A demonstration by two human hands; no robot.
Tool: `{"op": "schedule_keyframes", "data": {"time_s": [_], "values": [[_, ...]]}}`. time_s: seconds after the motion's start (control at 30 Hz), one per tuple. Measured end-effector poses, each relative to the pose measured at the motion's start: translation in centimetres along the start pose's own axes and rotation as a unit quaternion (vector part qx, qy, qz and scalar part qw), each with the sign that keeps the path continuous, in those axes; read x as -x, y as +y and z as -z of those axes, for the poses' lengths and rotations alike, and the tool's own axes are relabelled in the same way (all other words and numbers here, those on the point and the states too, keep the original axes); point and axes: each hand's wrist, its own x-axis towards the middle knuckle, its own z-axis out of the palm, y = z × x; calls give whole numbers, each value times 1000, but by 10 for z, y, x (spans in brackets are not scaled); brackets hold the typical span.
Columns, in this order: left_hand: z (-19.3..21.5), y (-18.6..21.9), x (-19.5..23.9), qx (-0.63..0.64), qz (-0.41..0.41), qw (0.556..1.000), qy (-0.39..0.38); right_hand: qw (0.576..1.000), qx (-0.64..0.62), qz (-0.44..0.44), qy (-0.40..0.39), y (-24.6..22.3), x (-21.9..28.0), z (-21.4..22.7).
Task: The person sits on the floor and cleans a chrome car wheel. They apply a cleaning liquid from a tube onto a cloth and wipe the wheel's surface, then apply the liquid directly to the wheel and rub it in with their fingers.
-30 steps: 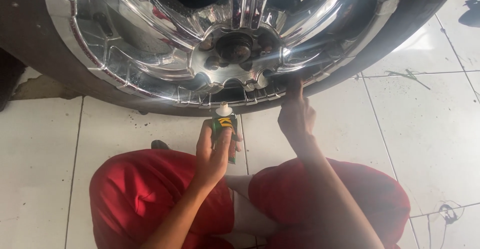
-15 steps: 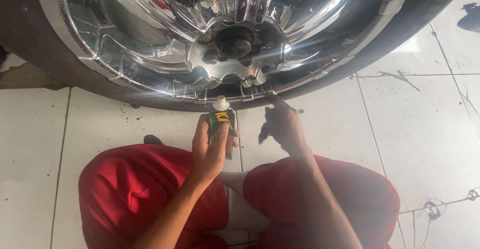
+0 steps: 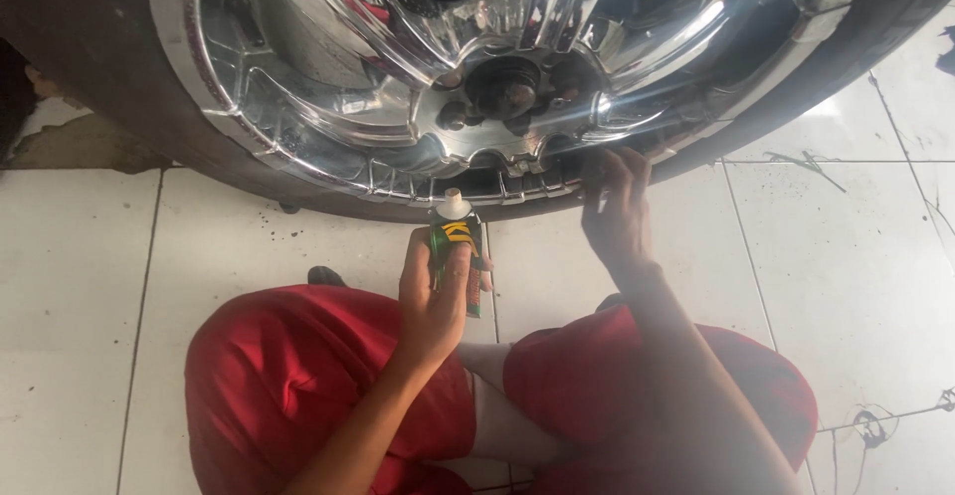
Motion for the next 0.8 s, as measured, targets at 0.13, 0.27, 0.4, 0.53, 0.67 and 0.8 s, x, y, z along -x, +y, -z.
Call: {"op": "schedule_keyframes", "data": {"time_s": [0.13,0.27,0.4,0.53,0.67,0.8], "values": [[8,-2,0,-16,18,1000,17,999,47,2,-17,16,-7,1],[11,-15,-5,-64,14,998,-1,981,188,46,-9,14,-22,5],[8,-14,-5,-28,60,998,14,984,173,24,-43,25,2,-42],[13,-9,-14,-38,16,999,12,987,128,-48,-88,-4,-12,-41],[11,-6,-12,-11,-1,1000,3,981,81,9,-175,-21,-26,4],[4,-4,-2,-4,53,998,15,962,166,-83,-198,-36,-33,36]]}}
